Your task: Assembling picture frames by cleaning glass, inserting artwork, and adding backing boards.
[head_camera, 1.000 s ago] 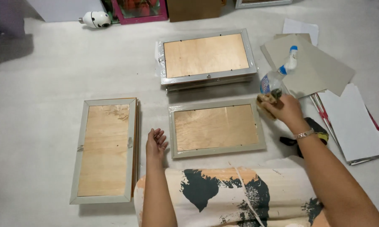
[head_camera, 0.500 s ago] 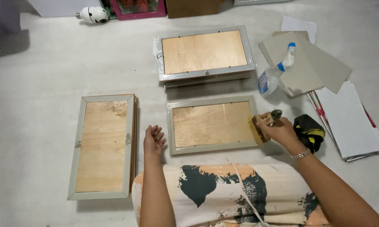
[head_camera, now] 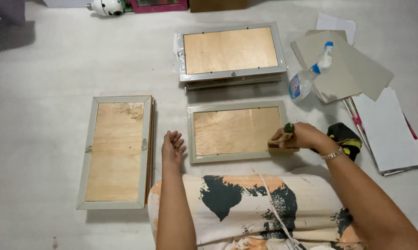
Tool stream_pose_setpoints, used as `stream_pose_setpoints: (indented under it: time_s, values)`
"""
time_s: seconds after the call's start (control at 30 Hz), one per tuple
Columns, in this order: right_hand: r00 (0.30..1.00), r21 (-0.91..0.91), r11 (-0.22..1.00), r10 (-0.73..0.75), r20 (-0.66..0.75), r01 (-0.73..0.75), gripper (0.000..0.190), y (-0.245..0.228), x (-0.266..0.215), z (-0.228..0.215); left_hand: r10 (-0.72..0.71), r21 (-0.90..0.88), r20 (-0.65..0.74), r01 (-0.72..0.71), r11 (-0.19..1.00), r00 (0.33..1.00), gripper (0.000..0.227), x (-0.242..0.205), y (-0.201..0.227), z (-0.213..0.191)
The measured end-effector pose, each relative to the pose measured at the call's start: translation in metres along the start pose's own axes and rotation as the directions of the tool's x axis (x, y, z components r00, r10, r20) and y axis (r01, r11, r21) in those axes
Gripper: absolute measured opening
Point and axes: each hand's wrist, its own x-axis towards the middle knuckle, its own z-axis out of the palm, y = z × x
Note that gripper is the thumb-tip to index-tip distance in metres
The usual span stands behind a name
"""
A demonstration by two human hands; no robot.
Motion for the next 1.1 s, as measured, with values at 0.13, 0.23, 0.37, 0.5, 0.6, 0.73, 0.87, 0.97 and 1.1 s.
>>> stream_pose_setpoints:
  time_s: [0.13,0.23,0.37,0.5,0.6,0.73,0.87,0.97,1.1]
  values:
    - [0.996,0.007,0.996,-0.086,0.035,0.086,0.040,-0.053,0.022,0.007,0.015,-0.011,0.025,-0.015,1.000,1.000,0.051,0.001,-0.001,-0.001]
    - [0.990,0.016,0.992,-0.124,0.060,0.123,0.039,-0.095,0.044,0.015,0.006,-0.017,0.028,-0.005,1.000,1.000,0.051,0.005,-0.002,-0.001]
    - [0.961,0.078,0.960,-0.274,0.044,0.270,0.038,-0.152,0.072,0.029,0.014,-0.019,0.040,-0.013,1.000,0.999,0.052,-0.003,0.001,0.000]
    - [0.924,0.103,0.919,-0.382,-0.015,0.381,0.036,-0.209,0.090,0.045,0.046,-0.050,0.013,-0.046,0.998,0.999,0.054,-0.004,0.004,0.000]
    - [0.871,0.352,0.797,-0.452,-0.192,0.491,0.041,-0.221,0.103,0.060,0.152,-0.183,-0.122,-0.172,0.968,0.981,0.057,0.006,0.003,-0.012]
    - [0.904,0.724,0.541,-0.259,-0.339,0.427,0.041,-0.203,0.097,0.078,0.111,-0.209,-0.156,-0.143,0.967,0.981,0.060,0.008,0.000,-0.016]
    - [0.990,0.774,0.625,0.015,-0.143,0.102,0.045,-0.131,0.085,0.091,0.134,-0.204,-0.145,-0.162,0.965,0.980,0.057,0.004,0.002,-0.010]
    - [0.966,0.704,0.709,0.216,-0.145,-0.053,0.046,-0.065,0.059,0.073,0.106,-0.188,-0.125,-0.129,0.974,0.986,0.055,-0.004,0.005,-0.006]
    - [0.767,0.419,0.824,0.535,-0.354,-0.381,0.037,0.003,0.009,0.030,0.113,-0.137,-0.085,-0.124,0.983,0.990,0.054,-0.017,0.010,0.003]
